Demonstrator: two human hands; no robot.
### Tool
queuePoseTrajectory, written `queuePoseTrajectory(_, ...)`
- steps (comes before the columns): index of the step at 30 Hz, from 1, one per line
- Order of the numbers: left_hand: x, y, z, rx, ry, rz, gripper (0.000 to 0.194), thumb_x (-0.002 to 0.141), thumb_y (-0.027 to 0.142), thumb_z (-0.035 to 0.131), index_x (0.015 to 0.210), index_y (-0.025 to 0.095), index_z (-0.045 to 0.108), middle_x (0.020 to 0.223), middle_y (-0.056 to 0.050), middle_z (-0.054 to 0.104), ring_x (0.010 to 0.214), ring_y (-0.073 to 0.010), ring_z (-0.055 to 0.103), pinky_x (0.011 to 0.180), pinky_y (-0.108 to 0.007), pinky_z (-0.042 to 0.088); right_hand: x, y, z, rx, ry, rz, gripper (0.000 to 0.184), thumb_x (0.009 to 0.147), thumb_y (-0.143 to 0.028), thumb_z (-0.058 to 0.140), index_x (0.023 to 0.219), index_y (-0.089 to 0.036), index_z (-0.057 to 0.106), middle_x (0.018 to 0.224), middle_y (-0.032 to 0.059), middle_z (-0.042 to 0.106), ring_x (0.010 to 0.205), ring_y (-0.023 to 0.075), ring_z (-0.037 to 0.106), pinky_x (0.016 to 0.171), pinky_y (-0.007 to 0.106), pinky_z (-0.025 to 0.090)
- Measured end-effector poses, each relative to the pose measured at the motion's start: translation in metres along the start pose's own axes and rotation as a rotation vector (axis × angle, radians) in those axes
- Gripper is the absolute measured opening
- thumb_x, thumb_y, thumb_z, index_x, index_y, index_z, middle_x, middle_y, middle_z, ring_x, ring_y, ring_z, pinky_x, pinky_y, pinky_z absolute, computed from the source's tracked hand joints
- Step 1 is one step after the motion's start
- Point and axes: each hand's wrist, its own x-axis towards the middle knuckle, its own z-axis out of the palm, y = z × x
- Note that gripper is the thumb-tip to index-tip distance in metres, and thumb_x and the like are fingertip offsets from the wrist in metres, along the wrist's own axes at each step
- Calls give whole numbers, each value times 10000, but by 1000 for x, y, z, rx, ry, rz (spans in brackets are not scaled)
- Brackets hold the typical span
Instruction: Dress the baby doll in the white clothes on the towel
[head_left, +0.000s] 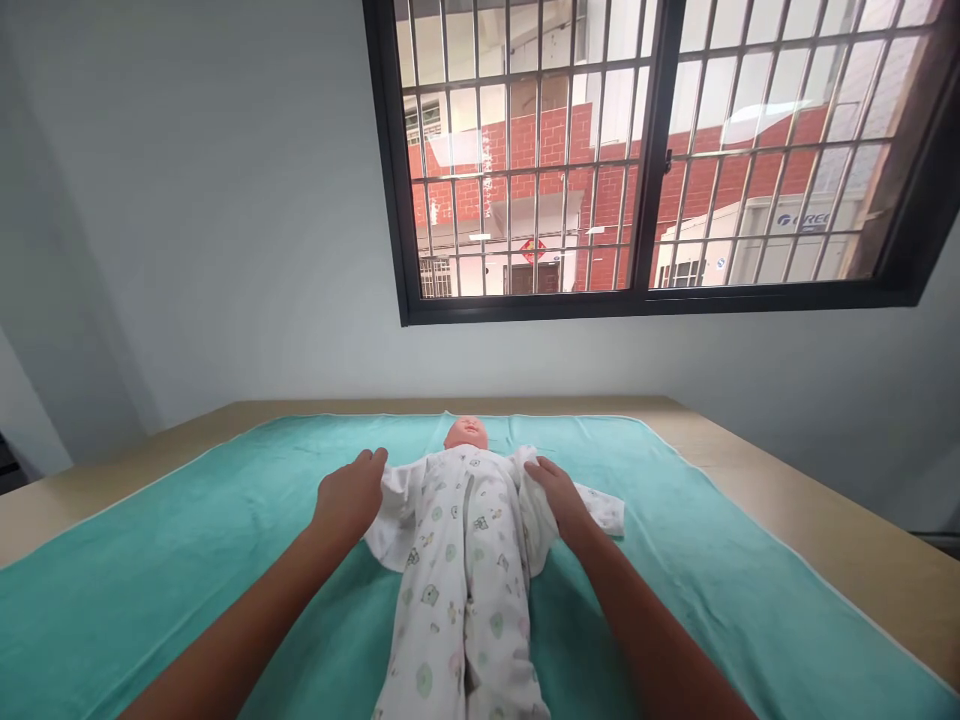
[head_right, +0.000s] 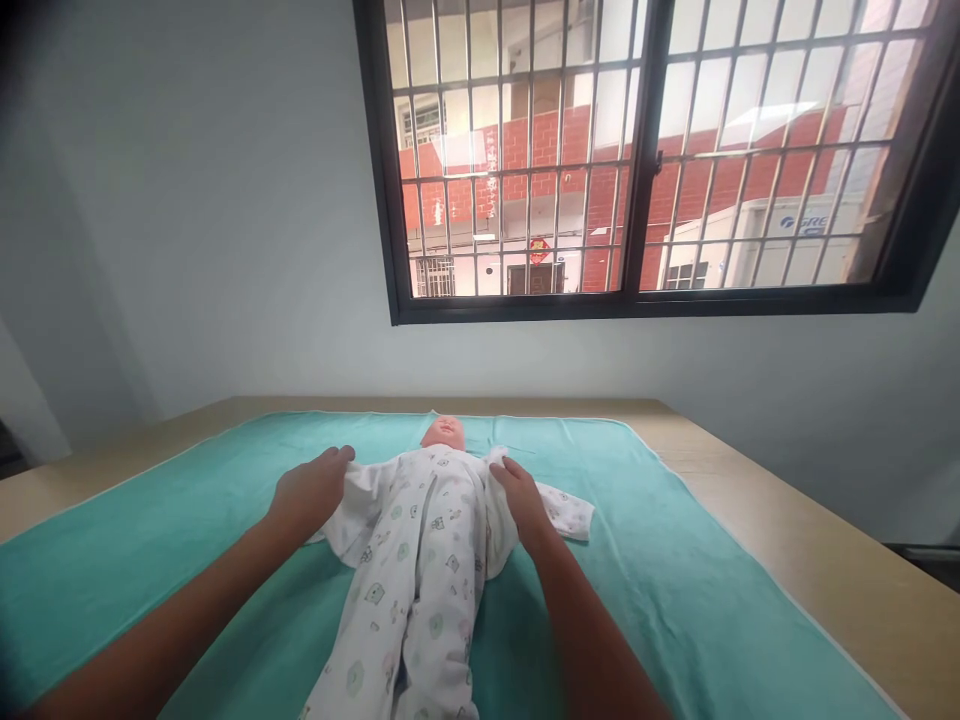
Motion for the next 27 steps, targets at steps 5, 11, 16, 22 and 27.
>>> queuePoseTrajectory(5,1,37,-21,-625,167,67,192,894,268,410,959,241,589,994,-9,690,829,-177,631,687,-272,445,-12,-13,37,-12,-130,-103,360,804,-536,591,956,-212,630,998,38,692,959,244,618,851,367,481)
queuePoseTrajectory(11,-49,96,-33,-572,74,514,210,867,193,444,976,245,616,999,-17,688,865,-195,637,739,-297,464,-38,-40,37,-399,-489,-349,235,802,-398,649,977,-244,684,1335,31,584,1345,267,412,1116,421,302)
queuePoseTrajectory(16,-83,85,-29,-488,-41,742,259,948,247,361,1005,256,614,1059,-30,677,927,-192,635,773,-297,472,-30,-33,31,-340,-290,-288,288,843,-461,582,922,-219,716,1266,51,637,1195,244,550,1033,376,387)
queuePoseTrajectory(22,-68,54,-18,-802,-86,413,172,891,292,475,962,246,624,893,-15,673,791,-169,609,700,-280,479,-23,-37,12,-592,-178,-244,436,866,-537,503,624,-187,595,624,-8,609,622,134,528,619,261,406)
queuePoseTrajectory(27,-71,33,1,-768,-77,409,257,853,271,521,1104,260,572,1144,-55,596,1058,-221,553,859,-331,491,-34,-52,-12,-769,-654,-97,283,613,-369,794,796,-213,647,754,-26,632,671,137,536,560,223,377)
